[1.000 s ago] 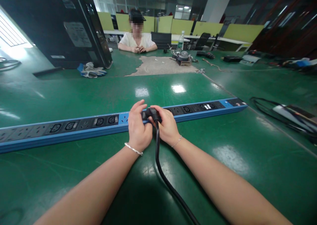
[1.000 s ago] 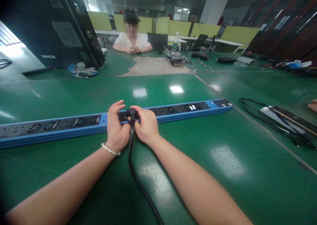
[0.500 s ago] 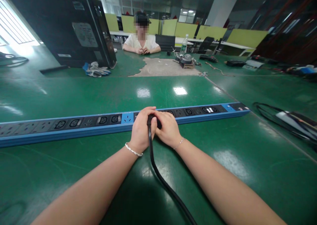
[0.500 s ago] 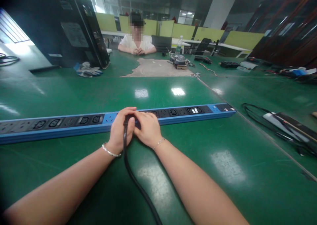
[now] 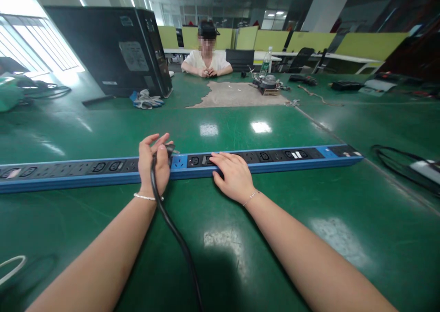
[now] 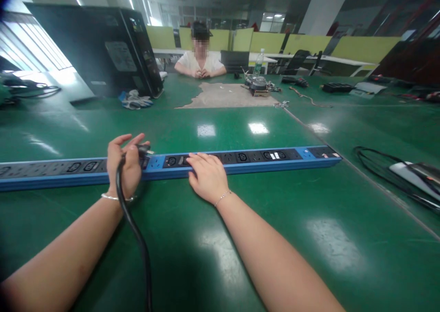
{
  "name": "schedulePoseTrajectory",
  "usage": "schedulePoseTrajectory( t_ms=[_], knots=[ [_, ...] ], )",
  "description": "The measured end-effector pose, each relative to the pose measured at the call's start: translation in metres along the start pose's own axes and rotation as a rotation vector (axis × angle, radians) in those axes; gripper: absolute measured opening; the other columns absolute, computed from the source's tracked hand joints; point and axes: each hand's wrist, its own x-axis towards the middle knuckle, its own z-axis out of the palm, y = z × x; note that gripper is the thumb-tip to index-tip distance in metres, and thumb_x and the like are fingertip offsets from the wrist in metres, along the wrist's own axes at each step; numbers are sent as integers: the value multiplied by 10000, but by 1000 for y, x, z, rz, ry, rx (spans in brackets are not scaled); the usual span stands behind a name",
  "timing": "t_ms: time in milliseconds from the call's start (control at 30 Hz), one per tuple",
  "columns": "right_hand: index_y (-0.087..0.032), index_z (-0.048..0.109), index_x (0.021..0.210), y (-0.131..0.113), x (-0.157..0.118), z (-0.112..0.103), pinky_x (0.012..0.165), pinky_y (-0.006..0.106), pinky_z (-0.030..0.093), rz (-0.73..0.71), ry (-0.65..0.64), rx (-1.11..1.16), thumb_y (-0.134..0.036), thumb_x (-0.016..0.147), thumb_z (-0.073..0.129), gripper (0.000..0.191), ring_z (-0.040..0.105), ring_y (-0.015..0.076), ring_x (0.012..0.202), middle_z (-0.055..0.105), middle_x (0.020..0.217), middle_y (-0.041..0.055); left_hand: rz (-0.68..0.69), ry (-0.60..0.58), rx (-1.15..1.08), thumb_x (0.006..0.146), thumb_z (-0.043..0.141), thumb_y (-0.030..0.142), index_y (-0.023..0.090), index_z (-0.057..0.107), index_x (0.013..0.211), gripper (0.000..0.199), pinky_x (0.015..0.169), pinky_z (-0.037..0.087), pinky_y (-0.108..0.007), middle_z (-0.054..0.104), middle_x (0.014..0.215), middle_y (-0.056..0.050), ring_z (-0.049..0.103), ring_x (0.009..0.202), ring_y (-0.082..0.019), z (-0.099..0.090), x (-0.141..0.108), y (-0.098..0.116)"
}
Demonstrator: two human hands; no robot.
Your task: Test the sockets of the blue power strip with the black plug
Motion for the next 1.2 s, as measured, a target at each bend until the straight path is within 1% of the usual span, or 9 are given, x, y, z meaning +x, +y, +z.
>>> schedulePoseTrajectory(
  t_ms=[33,100,200,333,567,767,867,1033,1200],
  knots=[
    [-216,576,1168,0,0,0,1033,383,317,2,2,2,-247,827,501,350,476,199,1192,571,1281,6,4,-26,22,906,417,303,204,422,1164,277,871,512,-364,603,1215,-111,654,955,-174,-9,1,-3],
    [-216,580,1165,0,0,1,1028,388,322,9,2,6,-244,822,503,352,476,203,1194,571,1280,5,22,-139,83,884,460,292,211,448,1144,273,916,490,-374,614,1205,-94,641,995,-181,-24,1,-9],
    [-217,584,1160,-1,1,1,1026,389,323,19,0,10,-246,818,505,352,475,203,1196,573,1278,-2,52,-248,180,862,491,285,229,470,1152,297,943,472,-383,629,1184,-68,624,1033,-188,-35,-3,-11],
    [-219,586,1154,-1,1,1,1017,394,325,31,7,10,-244,816,503,350,474,205,1196,577,1273,-4,102,-304,271,852,497,293,240,514,1103,257,932,476,-374,629,1188,-52,623,1031,-188,-33,-2,-6],
    [-228,590,1147,-3,1,2,1014,405,326,43,14,28,-243,808,513,349,470,201,1192,585,1264,10,192,-376,347,856,477,293,235,493,1055,207,901,494,-384,598,1245,-61,624,1032,-193,-31,3,2],
    [-226,593,1144,-3,1,2,1012,406,329,40,26,38,-235,805,508,350,474,209,1186,584,1263,10,326,-518,407,857,474,310,230,507,1067,228,905,489,-426,579,1267,-99,600,1079,-235,-30,8,9],
    [-229,591,1150,-3,1,2,1008,415,332,42,17,43,-235,804,510,355,473,214,1188,583,1265,17,365,-555,400,861,464,309,242,514,1067,222,896,495,-422,584,1261,-98,601,1077,-236,-30,9,9],
    [-223,596,1142,-2,1,3,999,413,337,38,30,44,-240,805,507,349,477,218,1182,585,1262,15,387,-620,432,864,446,294,242,517,1056,211,894,487,-399,585,1262,-74,602,1068,-224,-28,8,8],
    [-214,600,1134,-2,1,3,1000,399,333,31,38,38,-243,804,507,344,479,214,1176,589,1257,3,373,-612,438,866,442,299,241,516,1063,219,889,483,-385,593,1253,-65,606,1058,-218,-27,7,4]
  ],
)
